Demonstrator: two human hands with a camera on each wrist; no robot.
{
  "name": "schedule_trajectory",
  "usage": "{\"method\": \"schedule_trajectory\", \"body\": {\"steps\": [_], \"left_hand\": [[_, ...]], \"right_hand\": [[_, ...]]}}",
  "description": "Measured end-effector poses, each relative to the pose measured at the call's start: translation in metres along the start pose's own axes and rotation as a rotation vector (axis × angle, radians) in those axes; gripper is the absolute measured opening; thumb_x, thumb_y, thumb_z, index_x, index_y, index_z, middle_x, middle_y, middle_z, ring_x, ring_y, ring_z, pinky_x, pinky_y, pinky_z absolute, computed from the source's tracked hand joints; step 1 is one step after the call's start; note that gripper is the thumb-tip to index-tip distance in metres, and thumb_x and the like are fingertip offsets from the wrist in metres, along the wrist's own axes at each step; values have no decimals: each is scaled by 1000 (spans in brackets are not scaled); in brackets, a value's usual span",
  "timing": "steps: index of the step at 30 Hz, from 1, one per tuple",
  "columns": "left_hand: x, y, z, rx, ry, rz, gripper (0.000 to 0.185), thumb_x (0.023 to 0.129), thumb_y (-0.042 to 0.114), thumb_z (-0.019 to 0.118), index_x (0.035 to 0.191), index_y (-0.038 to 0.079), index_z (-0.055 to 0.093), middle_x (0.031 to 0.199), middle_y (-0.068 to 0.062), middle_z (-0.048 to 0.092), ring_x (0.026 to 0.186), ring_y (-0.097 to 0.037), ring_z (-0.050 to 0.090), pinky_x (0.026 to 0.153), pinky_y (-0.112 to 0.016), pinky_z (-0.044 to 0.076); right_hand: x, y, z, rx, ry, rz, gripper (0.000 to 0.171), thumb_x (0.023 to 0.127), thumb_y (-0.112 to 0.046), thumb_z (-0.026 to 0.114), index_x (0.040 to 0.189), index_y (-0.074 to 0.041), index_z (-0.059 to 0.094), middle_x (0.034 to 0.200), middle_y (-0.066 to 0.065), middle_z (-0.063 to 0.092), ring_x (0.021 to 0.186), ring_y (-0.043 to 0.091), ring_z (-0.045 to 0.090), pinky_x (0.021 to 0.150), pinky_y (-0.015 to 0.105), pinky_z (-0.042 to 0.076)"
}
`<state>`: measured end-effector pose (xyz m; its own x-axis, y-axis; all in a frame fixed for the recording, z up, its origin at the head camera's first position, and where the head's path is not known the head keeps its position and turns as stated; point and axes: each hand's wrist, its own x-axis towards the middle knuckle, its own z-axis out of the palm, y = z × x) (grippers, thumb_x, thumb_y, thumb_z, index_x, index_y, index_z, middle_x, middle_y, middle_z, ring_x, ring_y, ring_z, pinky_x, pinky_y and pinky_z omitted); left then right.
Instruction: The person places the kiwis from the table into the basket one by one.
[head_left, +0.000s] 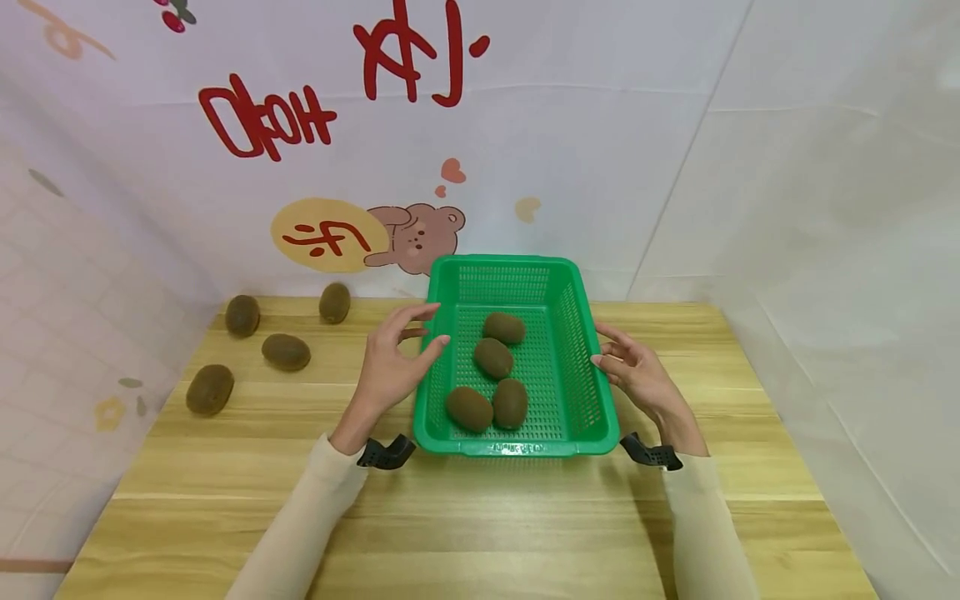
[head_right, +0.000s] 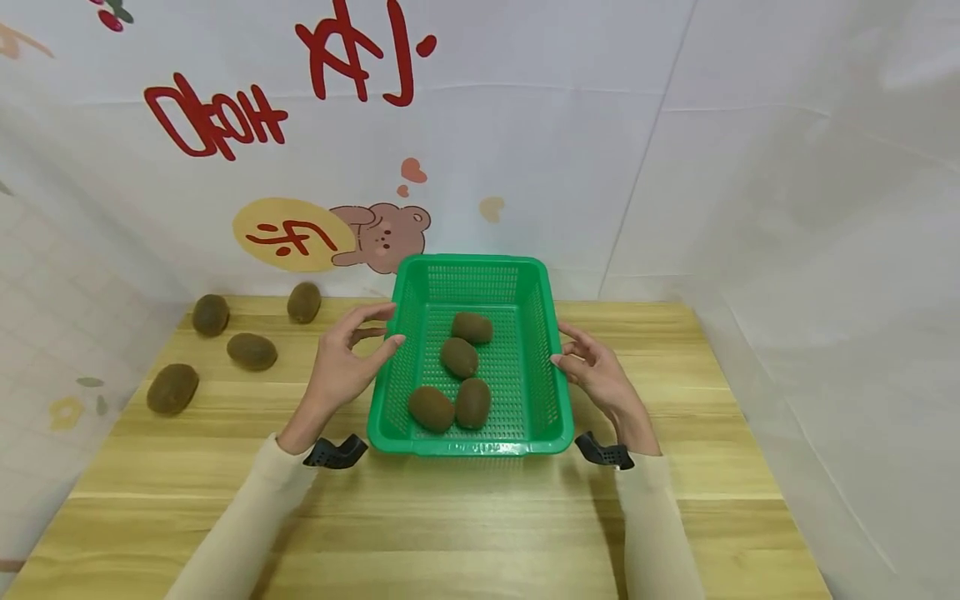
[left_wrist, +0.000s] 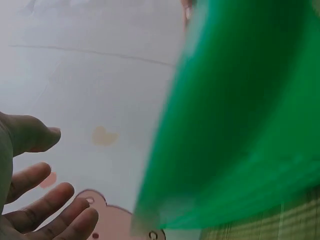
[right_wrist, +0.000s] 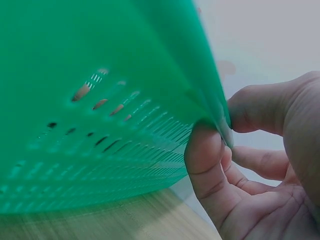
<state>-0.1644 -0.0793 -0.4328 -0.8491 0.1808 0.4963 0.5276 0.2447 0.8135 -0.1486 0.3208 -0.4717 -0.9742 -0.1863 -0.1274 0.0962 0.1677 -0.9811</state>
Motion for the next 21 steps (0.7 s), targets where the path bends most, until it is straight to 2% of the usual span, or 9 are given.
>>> {"method": "schedule_trajectory", "body": {"steps": [3,8,12,21], "left_hand": [[-1,-5,-6,39,29,-3,46,91,11,79,135,9,64,133,-12,65,121,-33,64,100,-49,57],[-1,-14,-15,128,81,-16,56,89,15,81,141,10,60,138,-10,62,128,-26,59,105,-47,53],[0,-23,-24,187,110,-24,65,88,18,83,146,11,54,142,-12,58,132,-28,55,108,-49,51],[-2,-38,-49,312,174,-41,79,84,24,85,153,14,47,148,-16,52,133,-32,47,110,-54,43]], "right_hand": [[1,0,2,3,1,-4,67,103,-20,65,162,-18,33,115,4,54,91,9,56,76,19,53],[1,-1,0,28,-1,-15,68,103,-19,65,162,-16,31,115,4,54,92,9,57,77,19,54],[1,-1,-1,50,-5,-21,69,102,-17,65,162,-14,30,113,4,54,90,8,57,76,19,54],[1,0,2,39,-4,-2,68,103,-19,65,162,-18,32,114,5,53,91,10,56,78,20,54]]}}
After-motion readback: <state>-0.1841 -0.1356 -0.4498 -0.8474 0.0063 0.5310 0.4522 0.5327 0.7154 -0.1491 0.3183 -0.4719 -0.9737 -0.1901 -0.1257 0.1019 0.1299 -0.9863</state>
